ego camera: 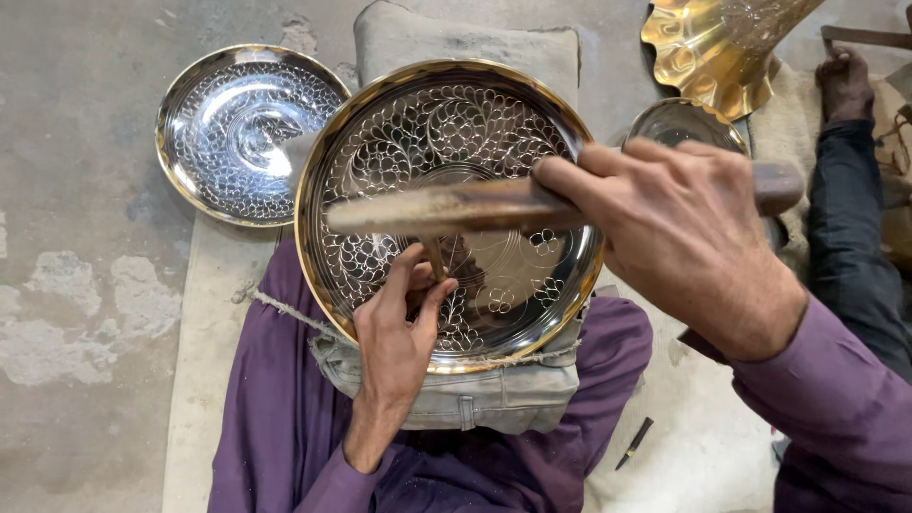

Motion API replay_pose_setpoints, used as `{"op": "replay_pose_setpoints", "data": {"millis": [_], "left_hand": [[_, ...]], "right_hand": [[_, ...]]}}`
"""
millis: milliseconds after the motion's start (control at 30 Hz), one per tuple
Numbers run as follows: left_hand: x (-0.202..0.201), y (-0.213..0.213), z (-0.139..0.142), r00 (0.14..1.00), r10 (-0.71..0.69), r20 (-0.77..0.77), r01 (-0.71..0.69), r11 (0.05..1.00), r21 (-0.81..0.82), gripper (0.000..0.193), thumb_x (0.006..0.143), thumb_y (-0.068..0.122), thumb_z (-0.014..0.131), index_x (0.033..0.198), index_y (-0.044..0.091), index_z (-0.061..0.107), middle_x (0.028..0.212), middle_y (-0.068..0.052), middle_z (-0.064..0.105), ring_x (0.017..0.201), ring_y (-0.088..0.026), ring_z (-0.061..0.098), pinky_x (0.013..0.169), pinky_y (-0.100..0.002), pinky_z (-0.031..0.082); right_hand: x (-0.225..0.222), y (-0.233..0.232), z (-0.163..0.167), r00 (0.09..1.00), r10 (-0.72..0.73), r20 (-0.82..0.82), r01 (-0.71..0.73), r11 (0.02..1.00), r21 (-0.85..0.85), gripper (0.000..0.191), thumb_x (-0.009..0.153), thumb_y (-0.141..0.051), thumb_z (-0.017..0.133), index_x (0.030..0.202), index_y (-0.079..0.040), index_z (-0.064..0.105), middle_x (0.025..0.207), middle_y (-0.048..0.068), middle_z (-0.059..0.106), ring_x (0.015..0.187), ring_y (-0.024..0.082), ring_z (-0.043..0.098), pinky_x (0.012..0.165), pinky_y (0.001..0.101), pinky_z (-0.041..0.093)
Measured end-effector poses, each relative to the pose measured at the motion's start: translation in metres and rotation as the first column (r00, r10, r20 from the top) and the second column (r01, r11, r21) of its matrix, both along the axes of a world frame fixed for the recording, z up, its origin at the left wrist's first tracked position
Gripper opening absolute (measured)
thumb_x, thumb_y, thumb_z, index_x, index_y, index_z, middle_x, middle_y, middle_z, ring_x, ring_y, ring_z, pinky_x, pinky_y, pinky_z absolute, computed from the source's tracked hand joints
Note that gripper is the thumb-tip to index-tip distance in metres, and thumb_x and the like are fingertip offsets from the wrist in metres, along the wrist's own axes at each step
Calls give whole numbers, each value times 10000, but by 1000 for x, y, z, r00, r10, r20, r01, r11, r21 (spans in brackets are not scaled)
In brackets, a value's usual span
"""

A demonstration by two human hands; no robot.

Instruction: The person sits on the floor with an engraved metal tray resting on a lap cushion, holding a small chisel-like punch against the tray's decorative pattern and striking it with a wooden mallet to emboss the design. They reposition the punch repeatedly across the tray surface, continuing the hammering work.

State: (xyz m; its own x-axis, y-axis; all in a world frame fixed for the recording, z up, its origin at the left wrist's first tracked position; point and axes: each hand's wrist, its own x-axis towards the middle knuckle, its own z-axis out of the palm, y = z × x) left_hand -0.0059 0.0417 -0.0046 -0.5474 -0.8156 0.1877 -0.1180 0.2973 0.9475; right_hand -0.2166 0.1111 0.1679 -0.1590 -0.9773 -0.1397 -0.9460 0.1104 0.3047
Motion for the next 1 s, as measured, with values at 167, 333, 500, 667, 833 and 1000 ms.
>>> {"op": "replay_pose_setpoints", "data": {"millis": [167, 333, 500, 667, 833, 1000], "left_hand": [[1, -2, -4, 999, -47, 7, 46, 999, 26, 458, 939, 76, 711, 1372, 72, 560, 1036, -135, 788, 948, -232, 804, 756, -347, 682], [2, -5, -9, 997, -63, 49, 65, 998, -24, 403, 1022, 68, 627, 1415, 114, 554, 1104, -154, 768, 991, -256, 790, 749, -384, 706], [5, -11, -4, 997, -70, -24, 70, 997, 20, 426, 980, 94, 660, 1391, 145, 560, 1068, -133, 791, 986, -246, 800, 778, -399, 712], [0, -19, -2, 994, -108, -27, 109, 993, 47, 426, 973, 96, 665, 1384, 144, 563, 1066, -119, 789, 983, -232, 800, 809, -374, 707], [0, -19, -4, 992, -121, -26, 121, 992, 29, 442, 976, 122, 674, 1396, 146, 538, 1040, -101, 792, 967, -220, 803, 795, -355, 708], [1, -17, -7, 992, -118, -41, 120, 992, 45, 438, 989, 131, 668, 1398, 139, 511, 1062, -99, 786, 964, -214, 802, 768, -343, 717]], "right_hand": [[-8, 10, -5, 944, -113, 310, 143, 987, -75, 406, 892, 30, 573, 1254, -146, 632, 1036, 28, 748, 652, 139, 685, 449, 333, 522], [-15, 20, -12, 999, -34, -11, 32, 994, -107, 359, 954, -100, 671, 1299, -196, 647, 892, 12, 734, 632, 150, 649, 494, 314, 512], [-19, 25, -8, 964, 30, 264, 56, 948, -314, 521, 922, -209, 741, 1417, -121, 605, 991, 96, 625, 662, 188, 624, 522, 302, 518], [-12, 25, -6, 985, 83, 154, -25, 937, -348, 599, 928, -201, 719, 1508, -201, 569, 1012, 52, 631, 699, 191, 635, 524, 313, 503], [-7, 23, -4, 985, 119, 126, -66, 930, -363, 518, 992, -248, 724, 1492, -222, 592, 1013, 36, 667, 652, 161, 621, 540, 318, 505], [-4, 24, -1, 974, 162, 158, -87, 911, -403, 502, 989, -265, 698, 1479, -246, 591, 1035, 21, 689, 659, 154, 623, 571, 321, 514]]}}
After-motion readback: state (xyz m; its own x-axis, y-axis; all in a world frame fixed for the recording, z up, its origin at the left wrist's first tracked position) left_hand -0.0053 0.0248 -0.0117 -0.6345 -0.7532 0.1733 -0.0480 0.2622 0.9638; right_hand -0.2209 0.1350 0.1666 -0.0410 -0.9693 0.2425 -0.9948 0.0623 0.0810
